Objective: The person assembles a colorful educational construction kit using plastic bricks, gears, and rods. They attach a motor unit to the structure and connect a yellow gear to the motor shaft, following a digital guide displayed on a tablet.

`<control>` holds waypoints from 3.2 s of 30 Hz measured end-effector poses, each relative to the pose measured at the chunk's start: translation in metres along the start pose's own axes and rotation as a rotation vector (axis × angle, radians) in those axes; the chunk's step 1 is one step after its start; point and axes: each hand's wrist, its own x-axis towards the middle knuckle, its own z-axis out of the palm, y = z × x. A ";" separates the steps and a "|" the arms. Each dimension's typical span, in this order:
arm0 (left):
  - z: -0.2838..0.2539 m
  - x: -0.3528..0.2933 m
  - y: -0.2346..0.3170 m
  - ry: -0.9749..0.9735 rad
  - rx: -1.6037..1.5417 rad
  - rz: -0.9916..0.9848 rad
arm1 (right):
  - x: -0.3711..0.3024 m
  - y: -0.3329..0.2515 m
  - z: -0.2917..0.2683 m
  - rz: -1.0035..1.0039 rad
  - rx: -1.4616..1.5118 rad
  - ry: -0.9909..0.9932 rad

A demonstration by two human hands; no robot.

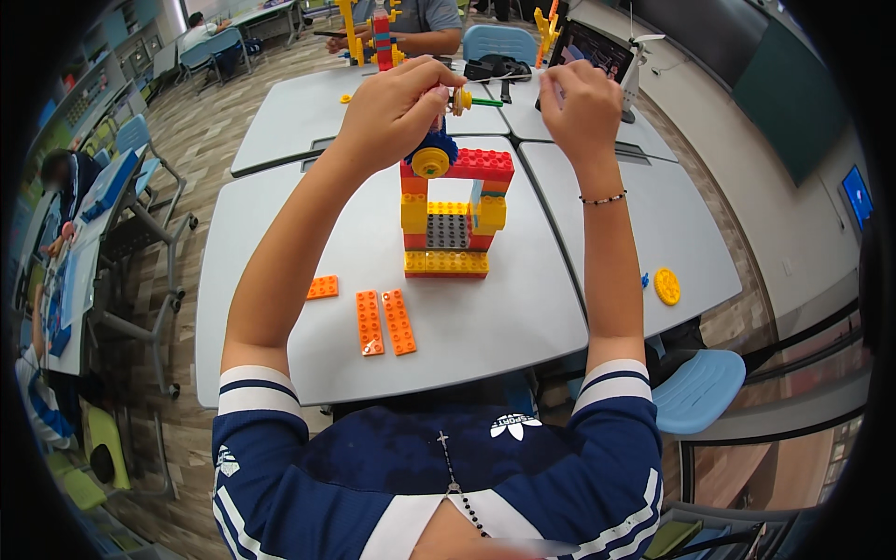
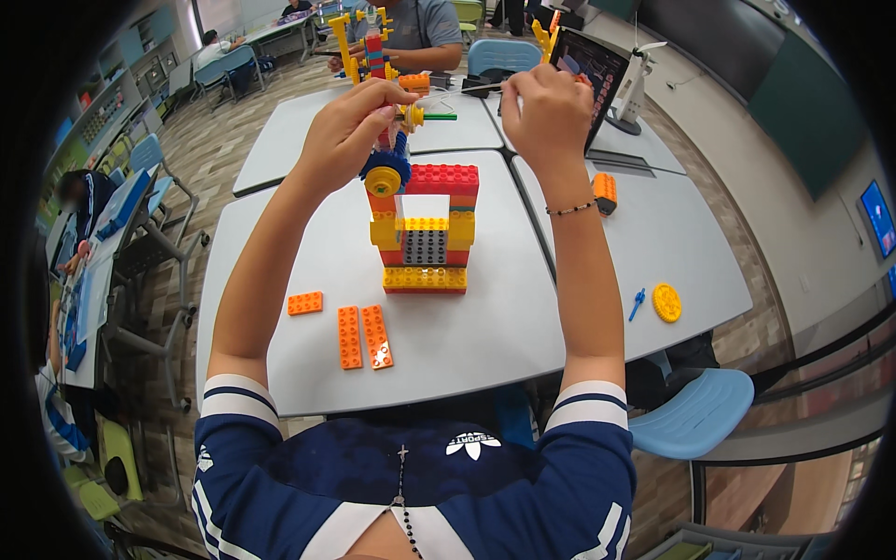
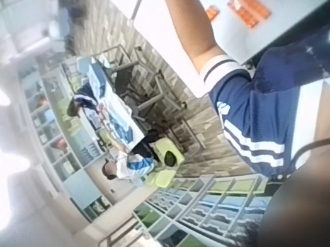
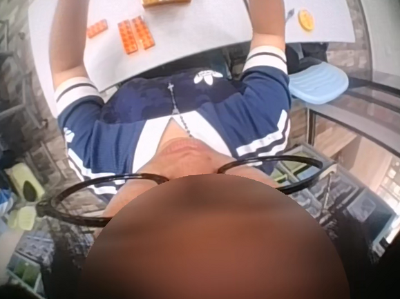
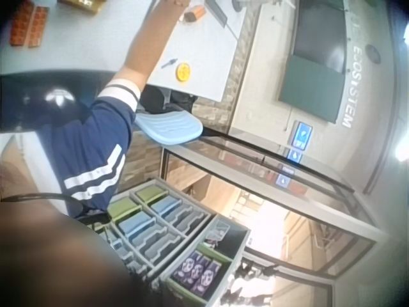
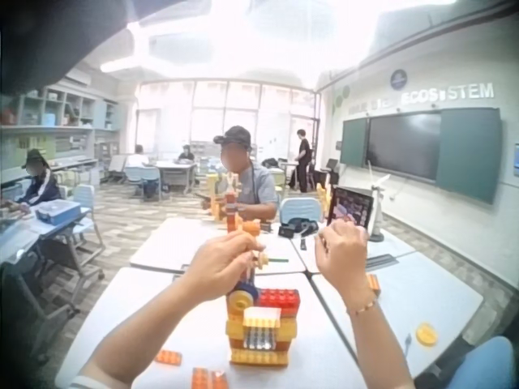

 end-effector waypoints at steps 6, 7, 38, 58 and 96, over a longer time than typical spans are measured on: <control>0.003 0.001 0.001 0.090 0.047 0.081 | 0.012 -0.006 -0.021 0.367 0.564 0.259; 0.004 0.001 0.000 0.100 0.054 0.085 | 0.014 -0.008 -0.026 0.536 0.957 0.242; 0.006 0.001 -0.002 0.097 0.125 0.071 | -0.032 0.037 -0.015 0.437 0.316 -0.683; 0.005 0.001 -0.001 0.102 0.155 0.064 | -0.036 0.011 -0.013 0.991 1.523 -0.579; 0.007 0.001 -0.003 0.115 0.169 0.066 | -0.009 -0.024 0.002 0.868 1.278 -0.919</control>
